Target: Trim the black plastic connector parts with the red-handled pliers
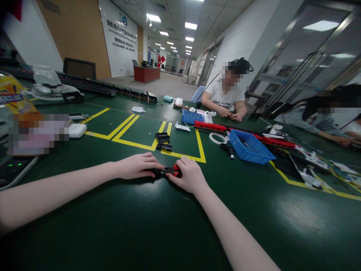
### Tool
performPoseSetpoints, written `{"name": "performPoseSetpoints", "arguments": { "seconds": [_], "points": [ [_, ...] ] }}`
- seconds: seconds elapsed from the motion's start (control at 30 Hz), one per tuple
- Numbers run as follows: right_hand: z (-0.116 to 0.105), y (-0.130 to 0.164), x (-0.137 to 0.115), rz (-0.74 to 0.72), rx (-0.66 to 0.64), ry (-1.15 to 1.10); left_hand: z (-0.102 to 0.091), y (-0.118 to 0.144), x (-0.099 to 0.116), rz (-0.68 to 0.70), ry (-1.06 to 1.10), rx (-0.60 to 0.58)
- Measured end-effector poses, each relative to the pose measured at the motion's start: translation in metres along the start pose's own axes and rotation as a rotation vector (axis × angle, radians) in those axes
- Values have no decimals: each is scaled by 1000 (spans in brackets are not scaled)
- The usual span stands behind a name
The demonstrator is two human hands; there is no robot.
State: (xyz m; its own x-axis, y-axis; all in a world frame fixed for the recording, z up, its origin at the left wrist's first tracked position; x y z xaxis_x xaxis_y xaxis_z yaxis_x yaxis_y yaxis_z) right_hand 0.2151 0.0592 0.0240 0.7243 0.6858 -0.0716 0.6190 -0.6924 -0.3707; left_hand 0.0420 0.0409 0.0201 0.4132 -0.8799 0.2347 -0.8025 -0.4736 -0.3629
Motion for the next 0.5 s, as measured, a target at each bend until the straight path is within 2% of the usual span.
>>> {"name": "performPoseSetpoints", "arguments": {
  "seconds": [0.27, 0.5],
  "points": [
    [-1, 0, -1, -8, 6, 1, 1, 0, -1, 23, -19, -19],
    [0, 0, 0, -17, 11, 4, 0, 2, -2, -2, 15, 14]
  ]
}}
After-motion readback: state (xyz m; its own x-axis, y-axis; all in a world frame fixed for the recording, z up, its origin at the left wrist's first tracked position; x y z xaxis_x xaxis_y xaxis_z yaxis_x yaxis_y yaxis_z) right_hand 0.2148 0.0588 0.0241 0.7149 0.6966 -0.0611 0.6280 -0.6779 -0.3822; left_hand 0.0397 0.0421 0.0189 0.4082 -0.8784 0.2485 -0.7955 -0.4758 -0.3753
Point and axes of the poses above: each hand's wrist, its own y-axis away from the middle knuckle, its own z-axis out of the palm, x = y × z, the point moved 6 cm from there along -y, towards the middle knuckle, and after that the axes turned 2 degrees about x, right-handed, at the moved point
